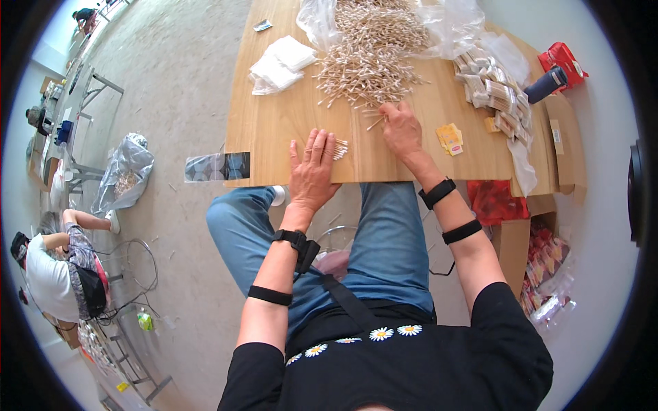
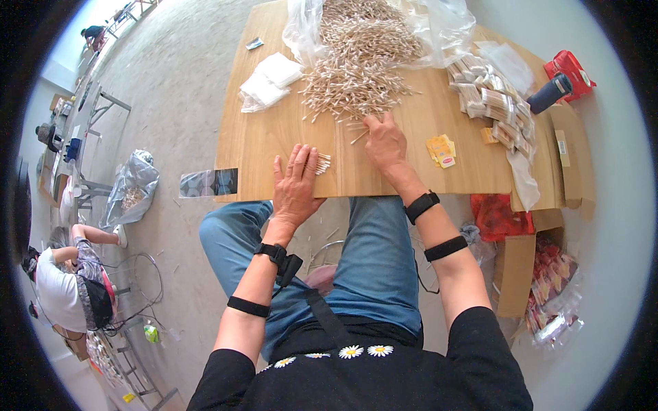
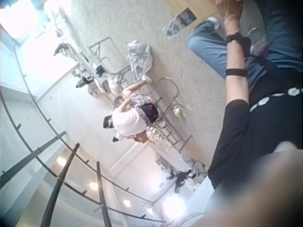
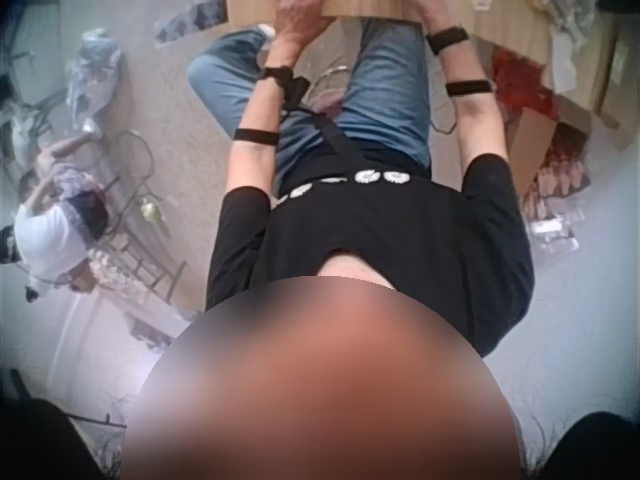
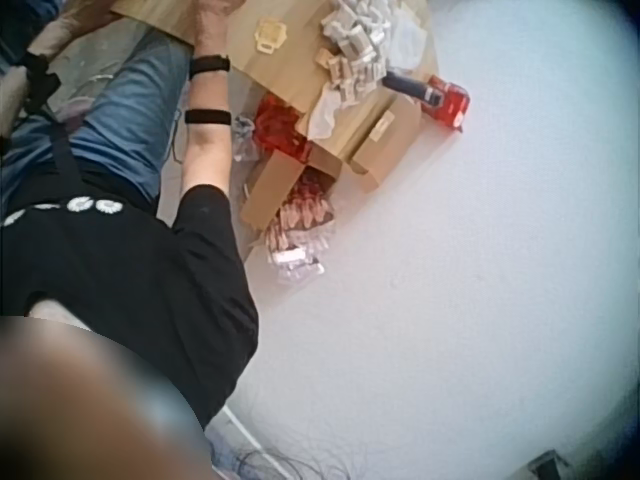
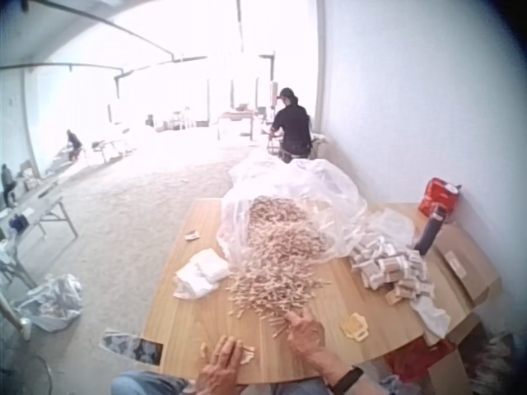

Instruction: The recorder is counting and packing cotton swabs into small plastic bags.

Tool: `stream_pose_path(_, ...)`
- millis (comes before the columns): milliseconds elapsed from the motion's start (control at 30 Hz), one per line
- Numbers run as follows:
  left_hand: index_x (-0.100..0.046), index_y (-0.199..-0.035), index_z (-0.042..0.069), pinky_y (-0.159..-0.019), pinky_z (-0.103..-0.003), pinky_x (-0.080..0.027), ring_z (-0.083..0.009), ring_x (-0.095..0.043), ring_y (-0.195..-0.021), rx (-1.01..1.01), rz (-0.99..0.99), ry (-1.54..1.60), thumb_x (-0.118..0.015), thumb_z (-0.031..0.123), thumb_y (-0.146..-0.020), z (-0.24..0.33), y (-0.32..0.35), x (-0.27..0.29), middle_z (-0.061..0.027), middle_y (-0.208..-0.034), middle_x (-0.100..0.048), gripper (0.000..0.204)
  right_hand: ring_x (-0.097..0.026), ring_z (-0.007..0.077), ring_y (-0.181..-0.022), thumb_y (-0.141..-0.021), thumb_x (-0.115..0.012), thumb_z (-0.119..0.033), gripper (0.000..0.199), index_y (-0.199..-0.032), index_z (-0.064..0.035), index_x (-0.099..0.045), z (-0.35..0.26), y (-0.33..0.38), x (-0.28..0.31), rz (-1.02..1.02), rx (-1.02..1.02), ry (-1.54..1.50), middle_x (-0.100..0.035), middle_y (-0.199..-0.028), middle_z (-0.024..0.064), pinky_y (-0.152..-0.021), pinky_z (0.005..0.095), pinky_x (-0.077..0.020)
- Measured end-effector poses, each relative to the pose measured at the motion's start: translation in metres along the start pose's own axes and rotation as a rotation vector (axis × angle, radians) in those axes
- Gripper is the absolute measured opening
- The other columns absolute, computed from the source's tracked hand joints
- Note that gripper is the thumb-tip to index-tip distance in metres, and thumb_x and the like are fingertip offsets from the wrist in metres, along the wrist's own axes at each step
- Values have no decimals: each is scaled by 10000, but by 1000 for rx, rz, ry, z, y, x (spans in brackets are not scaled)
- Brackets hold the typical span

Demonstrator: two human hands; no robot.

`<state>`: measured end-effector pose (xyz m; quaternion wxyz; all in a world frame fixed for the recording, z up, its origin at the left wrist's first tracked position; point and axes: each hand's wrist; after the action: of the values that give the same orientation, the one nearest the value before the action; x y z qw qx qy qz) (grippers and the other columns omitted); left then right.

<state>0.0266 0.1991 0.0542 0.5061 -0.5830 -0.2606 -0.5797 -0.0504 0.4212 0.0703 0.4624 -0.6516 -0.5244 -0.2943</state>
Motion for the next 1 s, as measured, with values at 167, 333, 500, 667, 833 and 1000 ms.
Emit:
stream_pose_path(167, -379, -1471, 84, -1157, -580, -197, -261, -325, -1423, -13, -7, 5, -760, 428, -689, 3, -2, 0, -92, -1478, -397, 936, -633, 339, -868, -822, -626, -104, 74, -891, -105, -652, -10, -6, -24, -47, 28, -26, -616, -888, 137, -758, 449, -515)
stream_pose_path(333, -373, -1473, 88, -1155, -579, -197, -261, -329, -1418, -9, 8, 24, -766, 428, -683, 1, -1, 0, -91, -1478, -396, 945, -636, 324, -854, -829, -621, -144, 56, -827, -99, -655, -27, -17, -15, -25, -20, -79, -634, -868, 107, -759, 438, -515)
stream_pose_path(500, -376, -1469, 83, -1150, -579, -203, -269, -325, -1417, -4, -13, -26, -765, 444, -682, 0, -1, 1, -95, -1475, -396, 949, -655, 329, -864, -833, -602, -134, 71, -815, -96, -660, -25, -22, 3, -51, -21, -70, -634, -928, 111, -752, 434, -533)
stream_pose_path(667, -379, -1467, 81, -1149, -580, -205, -270, -324, -1417, -8, -1, 4, -761, 454, -684, 0, -1, 0, -96, -1475, -396, 947, -639, 339, -859, -822, -608, -103, 49, -804, -82, -649, -28, -18, -13, -121, 97, 75, -612, -922, 139, -751, 437, -527)
stream_pose_path(833, -380, -1466, 82, -1149, -579, -206, -268, -323, -1418, -11, 5, 17, -759, 451, -684, 2, -2, -1, -95, -1476, -397, 945, -638, 352, -849, -835, -588, -80, 39, -824, -65, -622, -21, -24, -21, -57, 307, 136, -589, -919, 158, -749, 451, -529)
stream_pose_path(1000, -367, -1470, 98, -1144, -597, -215, -246, -323, -1424, 0, 2, 27, -794, 414, -651, 0, -1, -1, -84, -1483, -394, 977, -643, 349, -874, -791, -609, -64, 44, -822, -69, -640, -22, -38, -5, -6, 133, 4, -604, -929, 142, -784, 441, -533)
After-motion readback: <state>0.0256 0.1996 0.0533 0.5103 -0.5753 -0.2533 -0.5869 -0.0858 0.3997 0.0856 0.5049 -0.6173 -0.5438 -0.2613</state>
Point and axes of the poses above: each hand's wrist, its own y-axis away from the middle knuckle, its own x-axis out of the back of the hand, z = x × y
